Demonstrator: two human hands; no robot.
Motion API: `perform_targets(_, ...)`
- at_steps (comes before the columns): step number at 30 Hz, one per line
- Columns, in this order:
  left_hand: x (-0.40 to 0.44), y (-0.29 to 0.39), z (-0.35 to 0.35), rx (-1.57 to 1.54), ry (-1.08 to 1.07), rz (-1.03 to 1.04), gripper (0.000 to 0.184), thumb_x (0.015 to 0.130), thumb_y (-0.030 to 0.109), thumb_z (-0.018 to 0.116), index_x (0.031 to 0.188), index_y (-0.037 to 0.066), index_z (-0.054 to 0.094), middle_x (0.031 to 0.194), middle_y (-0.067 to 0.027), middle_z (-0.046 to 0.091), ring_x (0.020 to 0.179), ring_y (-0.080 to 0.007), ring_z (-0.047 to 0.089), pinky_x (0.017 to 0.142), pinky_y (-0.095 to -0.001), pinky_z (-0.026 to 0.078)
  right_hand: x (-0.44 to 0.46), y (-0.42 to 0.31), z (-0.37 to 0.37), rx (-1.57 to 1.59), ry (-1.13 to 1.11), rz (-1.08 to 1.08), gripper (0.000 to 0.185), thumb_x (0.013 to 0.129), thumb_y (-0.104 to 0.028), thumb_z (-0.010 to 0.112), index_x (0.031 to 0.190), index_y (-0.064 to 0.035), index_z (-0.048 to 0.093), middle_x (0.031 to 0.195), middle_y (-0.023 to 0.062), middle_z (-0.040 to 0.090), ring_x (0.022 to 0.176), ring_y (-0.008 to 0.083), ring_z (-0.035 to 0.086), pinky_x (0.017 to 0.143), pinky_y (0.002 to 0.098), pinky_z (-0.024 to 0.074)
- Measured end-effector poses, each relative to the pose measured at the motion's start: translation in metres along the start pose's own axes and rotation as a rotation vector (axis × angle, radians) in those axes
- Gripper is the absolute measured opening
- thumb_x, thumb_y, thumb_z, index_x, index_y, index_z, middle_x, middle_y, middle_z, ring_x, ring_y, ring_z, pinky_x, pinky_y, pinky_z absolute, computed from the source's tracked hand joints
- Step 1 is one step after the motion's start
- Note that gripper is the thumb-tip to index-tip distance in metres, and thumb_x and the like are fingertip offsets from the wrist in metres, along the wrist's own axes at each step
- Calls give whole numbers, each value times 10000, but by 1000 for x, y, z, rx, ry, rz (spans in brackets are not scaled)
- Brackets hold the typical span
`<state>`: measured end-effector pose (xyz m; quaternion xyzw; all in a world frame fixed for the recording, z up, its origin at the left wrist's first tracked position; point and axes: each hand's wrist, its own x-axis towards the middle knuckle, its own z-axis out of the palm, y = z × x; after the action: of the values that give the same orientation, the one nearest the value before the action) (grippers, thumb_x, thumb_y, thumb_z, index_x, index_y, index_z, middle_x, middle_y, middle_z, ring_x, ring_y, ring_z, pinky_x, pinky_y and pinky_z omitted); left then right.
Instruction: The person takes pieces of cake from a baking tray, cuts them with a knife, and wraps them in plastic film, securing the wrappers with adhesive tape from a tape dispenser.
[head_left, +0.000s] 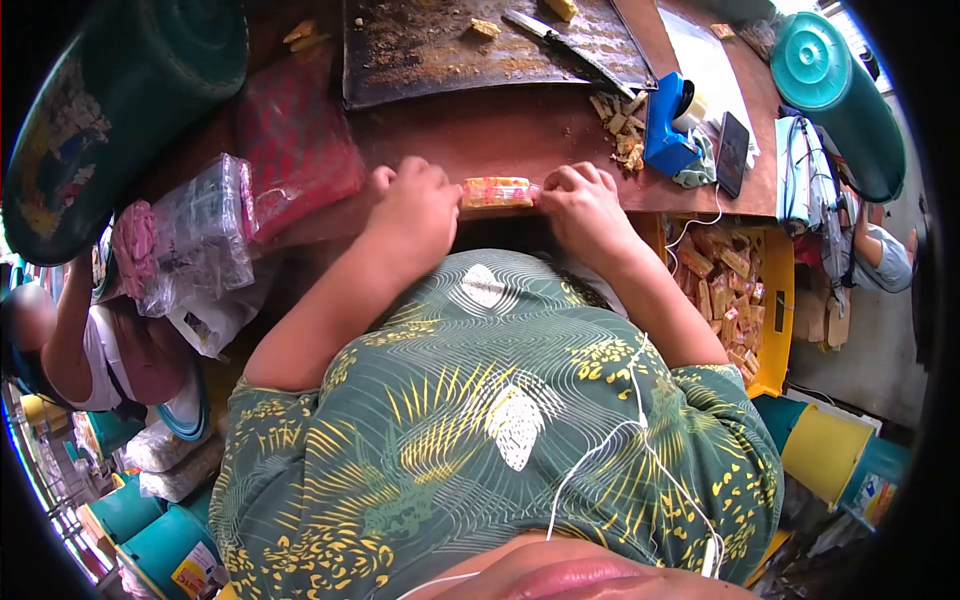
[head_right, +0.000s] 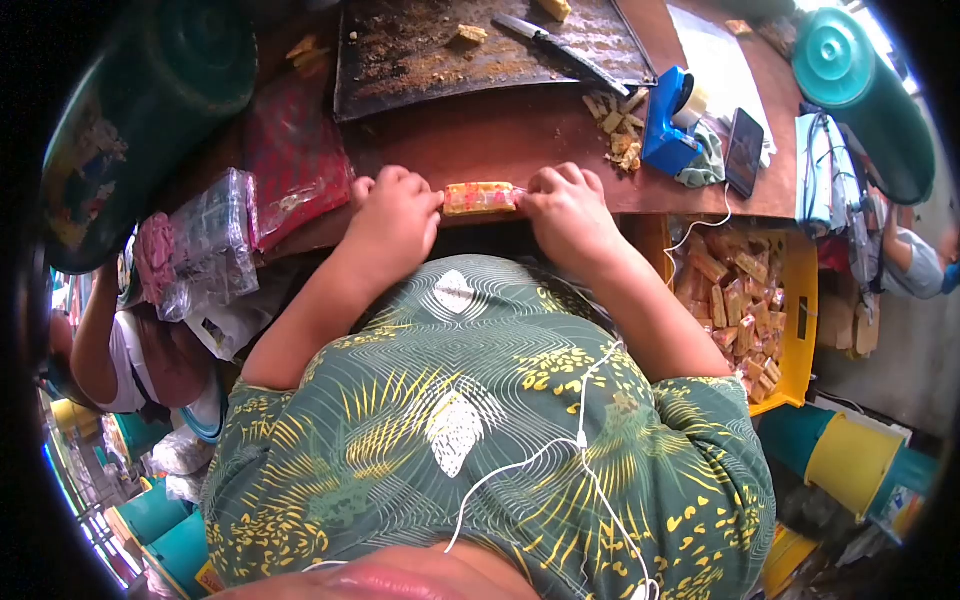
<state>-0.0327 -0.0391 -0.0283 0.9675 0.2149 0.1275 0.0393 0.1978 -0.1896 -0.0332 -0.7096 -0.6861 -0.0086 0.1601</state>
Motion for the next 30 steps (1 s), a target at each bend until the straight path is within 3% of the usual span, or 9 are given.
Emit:
perform_targets(5,24,-9,-12,-49,-339,-61,60,878,185,724,913,167,768,1070,26,686,1148,-229,553,903,-470,395,18,10,-8,-9,-62,37,154,849,-149,684,934,-215,794,983,4,694,1091,257,604,959,443,455)
perform_targets(9,24,-10,0,-7,54,20,93,883,228,713,843,150,744,1075,40,646,1142,-240,544,876,-472,412,19,-5,-3,-154,-44,44,110,835,-174,700,912,-194,775,938,-2,670,1095,240,602,950,421,456)
perform_targets(14,-10,8,20,-102,67,-60,521,953,336,715,1386,55,644,1100,-77,632,1141,-244,565,1004,-429,455,-15,-14,8,-46,-127,14,579,902,-426,729,1363,-84,650,1272,102,578,1219,298,535,1014,446,440)
perform_targets(17,19,-1,36,-816,160,-217,480,1014,286,684,1413,30,605,1181,-63,655,1128,-190,609,980,-350,493,-13,-18,15,-45,-93,24,693,921,-456,709,1450,-36,557,1321,162,557,1286,322,500,1056,476,421)
perform_targets(18,33,1,36,-1362,92,-463,377,1061,211,631,1385,22,612,1235,-39,666,1115,-135,631,949,-266,507,-8,-20,13,38,-37,32,730,927,-360,740,1492,21,479,1336,216,541,1264,358,520,1063,484,439)
perform_targets(21,52,4,18,-1779,-24,-556,273,1086,139,562,1319,23,648,1209,-14,676,1121,-104,620,972,-247,500,13,-22,12,521,359,87,711,911,-196,769,1496,53,450,1313,237,547,1182,373,575,1020,459,487)
perform_targets(25,52,-7,46,-702,200,-111,327,974,74,629,1296,23,649,1301,-97,698,1207,-281,629,1069,-388,473,30,-15,-4,517,388,-140,393,854,-19,742,1240,-95,737,1139,125,687,1075,321,645,954,415,532)
perform_targets(26,51,-16,56,-698,213,-40,447,901,111,673,1344,59,642,1345,-123,672,1261,-352,589,1109,-436,434,28,-12,0,440,322,-174,359,836,-27,755,1182,-125,762,1145,118,687,1068,310,645,950,408,533)
perform_targets(30,41,-15,42,-697,9,10,671,875,377,745,1455,90,568,1448,-112,601,1325,-310,536,1124,-455,389,15,-5,32,636,93,-75,137,838,-74,787,973,-99,788,1148,111,673,956,279,677,847,388,569)
